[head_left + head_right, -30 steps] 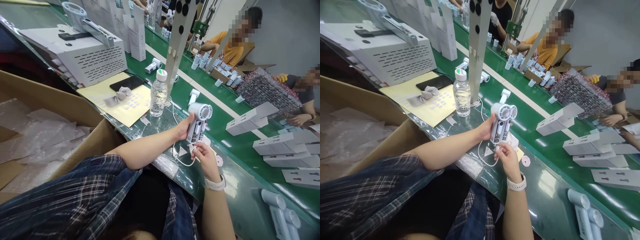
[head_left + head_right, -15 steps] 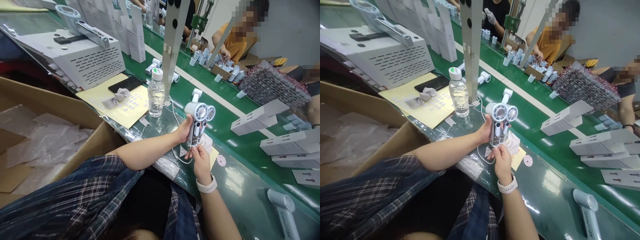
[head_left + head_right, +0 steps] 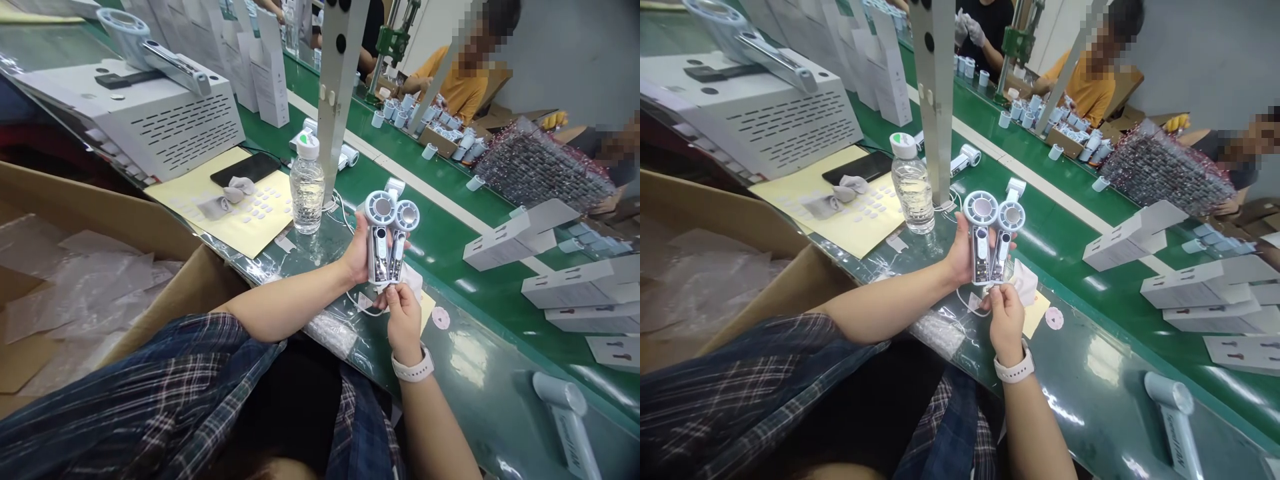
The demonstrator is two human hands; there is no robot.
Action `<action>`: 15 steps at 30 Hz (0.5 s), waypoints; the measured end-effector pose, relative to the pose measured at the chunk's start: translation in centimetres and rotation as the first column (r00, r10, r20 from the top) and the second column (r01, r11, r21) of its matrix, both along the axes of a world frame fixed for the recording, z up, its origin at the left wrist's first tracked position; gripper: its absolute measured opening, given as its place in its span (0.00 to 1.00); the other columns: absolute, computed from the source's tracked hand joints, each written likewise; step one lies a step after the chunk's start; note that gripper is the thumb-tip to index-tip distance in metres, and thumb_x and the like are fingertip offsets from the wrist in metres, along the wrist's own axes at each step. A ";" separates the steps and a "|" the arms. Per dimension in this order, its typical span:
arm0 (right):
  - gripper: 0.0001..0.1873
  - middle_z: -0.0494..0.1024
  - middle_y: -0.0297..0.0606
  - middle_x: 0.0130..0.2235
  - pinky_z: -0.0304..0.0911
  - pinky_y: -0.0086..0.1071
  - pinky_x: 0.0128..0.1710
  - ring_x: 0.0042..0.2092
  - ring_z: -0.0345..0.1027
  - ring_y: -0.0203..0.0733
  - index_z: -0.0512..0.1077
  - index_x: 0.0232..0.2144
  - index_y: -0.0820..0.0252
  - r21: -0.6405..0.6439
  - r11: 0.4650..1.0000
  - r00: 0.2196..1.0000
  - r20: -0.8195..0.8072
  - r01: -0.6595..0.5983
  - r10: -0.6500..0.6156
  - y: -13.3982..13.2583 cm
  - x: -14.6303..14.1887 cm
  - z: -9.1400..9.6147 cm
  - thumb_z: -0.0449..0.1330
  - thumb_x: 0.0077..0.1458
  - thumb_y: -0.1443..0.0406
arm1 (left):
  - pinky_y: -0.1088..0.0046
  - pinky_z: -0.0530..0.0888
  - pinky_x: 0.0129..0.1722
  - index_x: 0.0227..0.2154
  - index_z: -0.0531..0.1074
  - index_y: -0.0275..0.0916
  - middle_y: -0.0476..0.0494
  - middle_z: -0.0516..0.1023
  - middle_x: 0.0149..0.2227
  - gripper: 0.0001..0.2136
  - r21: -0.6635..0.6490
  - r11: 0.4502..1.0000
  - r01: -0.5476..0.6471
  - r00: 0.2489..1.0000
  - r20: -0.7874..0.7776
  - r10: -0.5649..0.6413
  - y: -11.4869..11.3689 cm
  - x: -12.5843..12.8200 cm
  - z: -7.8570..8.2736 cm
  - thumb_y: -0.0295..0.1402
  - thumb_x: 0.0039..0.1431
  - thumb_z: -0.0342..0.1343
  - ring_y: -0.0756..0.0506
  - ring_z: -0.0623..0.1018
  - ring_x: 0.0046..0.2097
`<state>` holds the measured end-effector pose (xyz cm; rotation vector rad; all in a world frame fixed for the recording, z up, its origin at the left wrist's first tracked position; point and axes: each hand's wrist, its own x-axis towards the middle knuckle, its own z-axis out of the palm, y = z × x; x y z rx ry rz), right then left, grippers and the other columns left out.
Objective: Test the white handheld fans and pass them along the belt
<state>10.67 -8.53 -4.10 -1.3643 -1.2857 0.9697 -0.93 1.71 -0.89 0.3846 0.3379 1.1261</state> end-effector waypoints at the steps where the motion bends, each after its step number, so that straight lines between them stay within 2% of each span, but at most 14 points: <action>1: 0.21 0.70 0.29 0.21 0.64 0.33 0.32 0.26 0.68 0.38 0.65 0.24 0.55 -0.011 1.000 0.999 -0.039 0.002 -0.002 0.0 0.1 0.0 0.59 0.61 0.48 | 0.69 0.78 0.34 0.19 0.66 0.37 0.37 0.79 0.33 0.38 0.033 0.999 0.003 1.000 -0.006 -0.003 -0.1 0.0 0.0 0.73 0.49 0.42 0.39 0.81 0.44; 5: 0.23 0.63 0.24 0.17 0.61 0.30 0.24 0.19 0.62 0.34 0.63 0.23 0.55 -0.055 0.998 0.974 -0.227 0.008 -0.020 -0.1 0.0 -0.5 0.62 0.57 0.47 | 0.68 0.78 0.39 0.18 0.66 0.37 0.35 0.80 0.37 0.38 0.149 0.989 -0.019 0.997 -0.067 0.029 -0.9 0.3 0.1 0.73 0.48 0.46 0.38 0.80 0.48; 9: 0.24 0.62 0.23 0.17 0.59 0.29 0.22 0.18 0.60 0.33 0.61 0.23 0.55 -0.076 0.997 0.945 -0.324 0.004 -0.028 -0.2 -0.3 -1.2 0.62 0.58 0.47 | 0.66 0.77 0.43 0.16 0.66 0.37 0.35 0.80 0.36 0.37 0.133 0.991 -0.011 0.993 -0.114 0.027 -1.5 0.6 0.1 0.74 0.45 0.48 0.36 0.78 0.51; 12: 0.20 0.68 0.27 0.21 0.65 0.32 0.30 0.24 0.66 0.37 0.65 0.27 0.55 -0.038 0.999 0.973 -0.229 -0.006 -0.002 -0.1 -0.1 -1.4 0.58 0.61 0.48 | 0.64 0.77 0.43 0.18 0.67 0.37 0.35 0.80 0.37 0.36 0.143 0.990 -0.007 0.998 -0.066 0.017 -1.3 0.6 0.0 0.72 0.46 0.51 0.36 0.78 0.51; 15: 0.18 0.76 0.34 0.31 0.67 0.35 0.40 0.35 0.70 0.41 0.70 0.31 0.55 0.038 0.999 0.998 -0.061 0.017 -0.014 0.1 0.6 -1.4 0.54 0.64 0.50 | 0.64 0.77 0.43 0.23 0.69 0.37 0.36 0.79 0.37 0.34 0.137 0.990 -0.034 0.999 0.001 0.034 -0.9 0.5 -0.4 0.69 0.49 0.52 0.37 0.79 0.50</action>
